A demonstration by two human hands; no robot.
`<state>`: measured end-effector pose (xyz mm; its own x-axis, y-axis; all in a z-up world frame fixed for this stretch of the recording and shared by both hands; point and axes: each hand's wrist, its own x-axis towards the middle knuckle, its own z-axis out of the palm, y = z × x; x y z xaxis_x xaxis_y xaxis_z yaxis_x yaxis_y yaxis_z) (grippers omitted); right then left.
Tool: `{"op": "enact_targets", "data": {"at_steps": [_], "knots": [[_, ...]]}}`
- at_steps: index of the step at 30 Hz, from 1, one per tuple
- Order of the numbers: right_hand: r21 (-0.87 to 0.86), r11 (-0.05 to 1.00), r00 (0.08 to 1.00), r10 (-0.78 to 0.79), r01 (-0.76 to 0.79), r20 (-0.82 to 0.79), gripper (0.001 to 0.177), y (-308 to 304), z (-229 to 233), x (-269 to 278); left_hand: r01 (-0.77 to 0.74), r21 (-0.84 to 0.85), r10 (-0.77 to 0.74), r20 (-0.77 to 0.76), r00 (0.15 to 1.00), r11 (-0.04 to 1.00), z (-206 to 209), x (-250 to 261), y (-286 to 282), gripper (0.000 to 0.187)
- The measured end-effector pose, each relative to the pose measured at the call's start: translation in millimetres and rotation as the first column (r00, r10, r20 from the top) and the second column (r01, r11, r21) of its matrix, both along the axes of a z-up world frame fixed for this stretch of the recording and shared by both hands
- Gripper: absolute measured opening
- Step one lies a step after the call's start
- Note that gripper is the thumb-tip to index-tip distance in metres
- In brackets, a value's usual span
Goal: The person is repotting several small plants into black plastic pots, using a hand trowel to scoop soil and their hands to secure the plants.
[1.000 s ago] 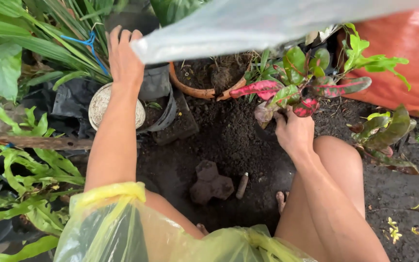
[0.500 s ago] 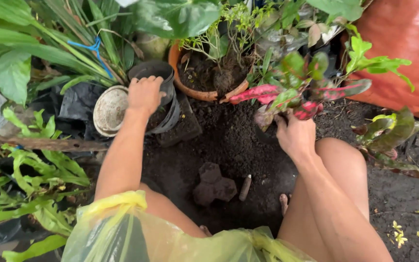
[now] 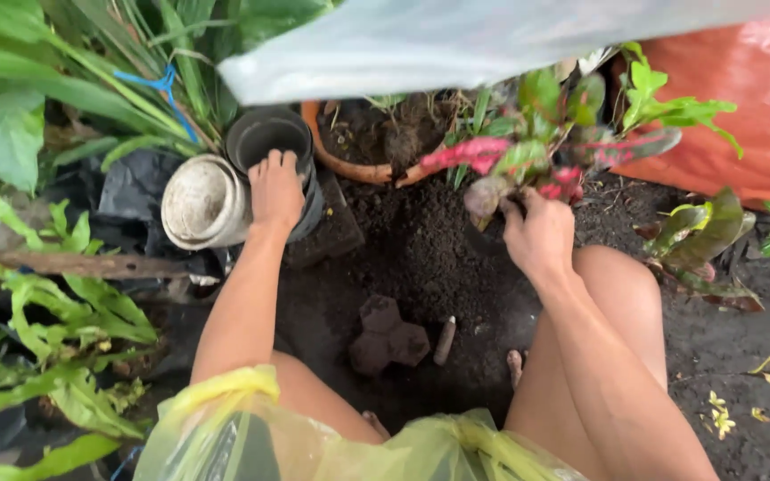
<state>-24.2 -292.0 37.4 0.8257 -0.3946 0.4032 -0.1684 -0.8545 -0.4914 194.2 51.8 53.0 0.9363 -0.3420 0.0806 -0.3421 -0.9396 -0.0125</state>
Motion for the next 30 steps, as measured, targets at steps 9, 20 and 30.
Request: {"op": "enact_targets", "data": {"at_steps": [9, 20, 30], "knots": [[0.157, 0.983, 0.99, -0.072, 0.091, -0.124, 0.013, -26, 15, 2, -0.162, -0.105, 0.171, 0.091, 0.981, 0.981, -45, 7, -12, 0.055], [0.171, 0.932, 0.919, -0.262, 0.321, -0.295, 0.017, -78, 11, 2, -0.213, -0.935, -0.474, -0.329, 0.817, 0.282, 0, -135, -286, 0.046], [0.058, 0.714, 0.653, -0.601, 0.698, -0.461, 0.032, -182, -256, 21, -0.373, -0.724, -0.464, -0.67, 0.58, 0.58, -45, -189, -330, 0.05]]}}
